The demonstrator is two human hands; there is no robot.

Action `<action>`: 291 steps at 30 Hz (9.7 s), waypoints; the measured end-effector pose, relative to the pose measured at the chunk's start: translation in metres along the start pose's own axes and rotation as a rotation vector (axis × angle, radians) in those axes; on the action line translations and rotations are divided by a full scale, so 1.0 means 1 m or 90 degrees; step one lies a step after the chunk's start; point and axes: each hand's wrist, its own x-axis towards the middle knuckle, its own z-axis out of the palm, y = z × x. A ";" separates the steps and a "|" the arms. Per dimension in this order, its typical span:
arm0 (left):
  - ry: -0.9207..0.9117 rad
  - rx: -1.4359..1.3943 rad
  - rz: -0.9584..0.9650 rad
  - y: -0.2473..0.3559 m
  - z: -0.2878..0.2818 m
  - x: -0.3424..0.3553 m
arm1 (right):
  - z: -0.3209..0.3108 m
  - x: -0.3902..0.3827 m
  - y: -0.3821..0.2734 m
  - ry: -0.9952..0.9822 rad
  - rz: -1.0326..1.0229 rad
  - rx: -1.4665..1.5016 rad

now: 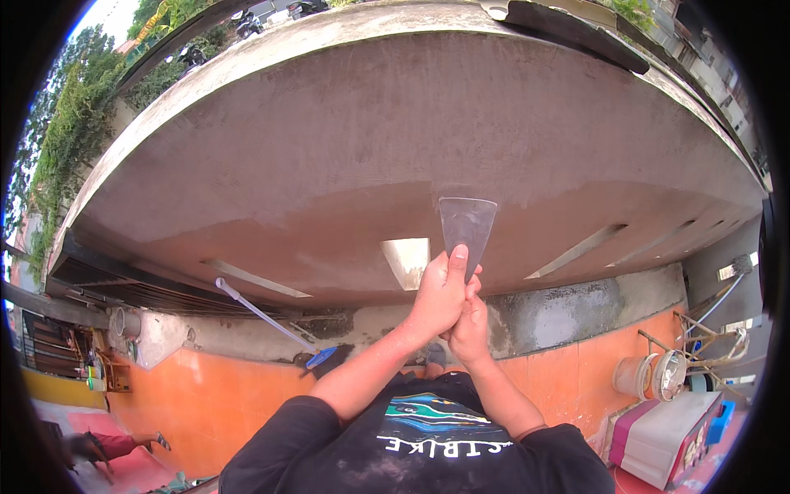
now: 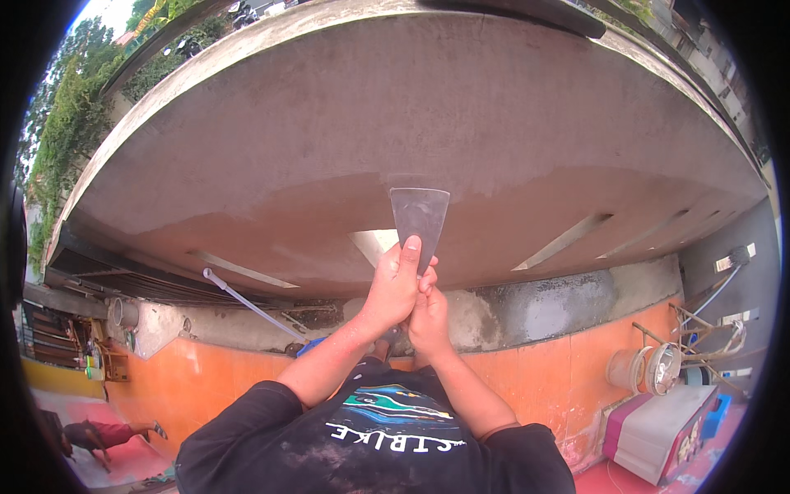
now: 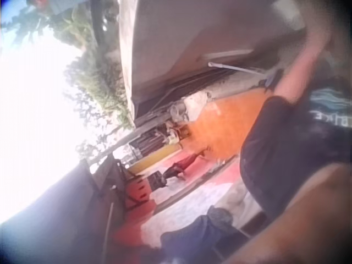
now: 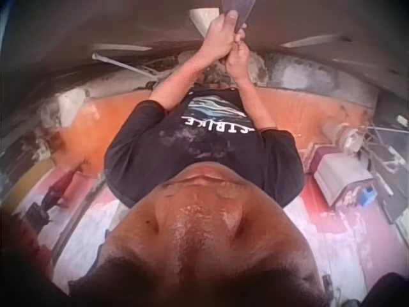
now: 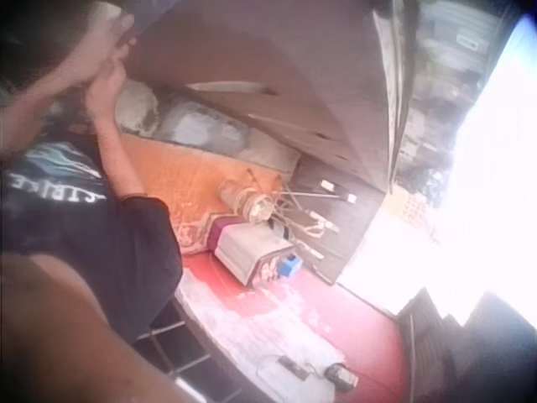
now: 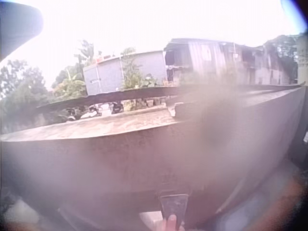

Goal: The person uses a metal trowel to smooth a wet concrete ceiling surface. They repeatedly scrape and level the material across the ceiling area, maintaining consistent pressure and motion.

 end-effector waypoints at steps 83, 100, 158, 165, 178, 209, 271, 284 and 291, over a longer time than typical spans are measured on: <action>0.056 -0.007 0.036 -0.010 0.017 0.016 | -0.020 0.018 -0.008 -0.011 -0.003 -0.023; 0.096 0.057 -0.037 -0.057 0.003 0.017 | -0.041 0.009 0.048 0.003 0.079 0.057; 0.057 0.051 -0.058 -0.062 -0.005 0.022 | -0.033 0.007 0.052 0.045 0.068 0.038; 0.055 0.017 -0.048 -0.064 -0.003 0.017 | -0.035 0.007 0.041 0.036 0.048 0.011; -0.047 -0.098 -0.038 -0.039 -0.009 0.017 | -0.015 -0.002 0.018 0.062 0.107 0.058; -0.016 -0.049 -0.088 -0.010 -0.008 0.035 | -0.010 0.027 0.032 0.003 -0.049 0.015; 0.001 -0.092 -0.022 -0.049 0.005 0.033 | -0.044 0.012 0.023 0.035 0.062 -0.038; 0.010 -0.051 -0.036 -0.052 0.007 0.035 | -0.044 0.010 0.027 0.049 0.084 0.000; -0.046 -0.123 -0.001 -0.059 0.007 0.038 | -0.053 0.013 0.018 0.035 0.042 -0.132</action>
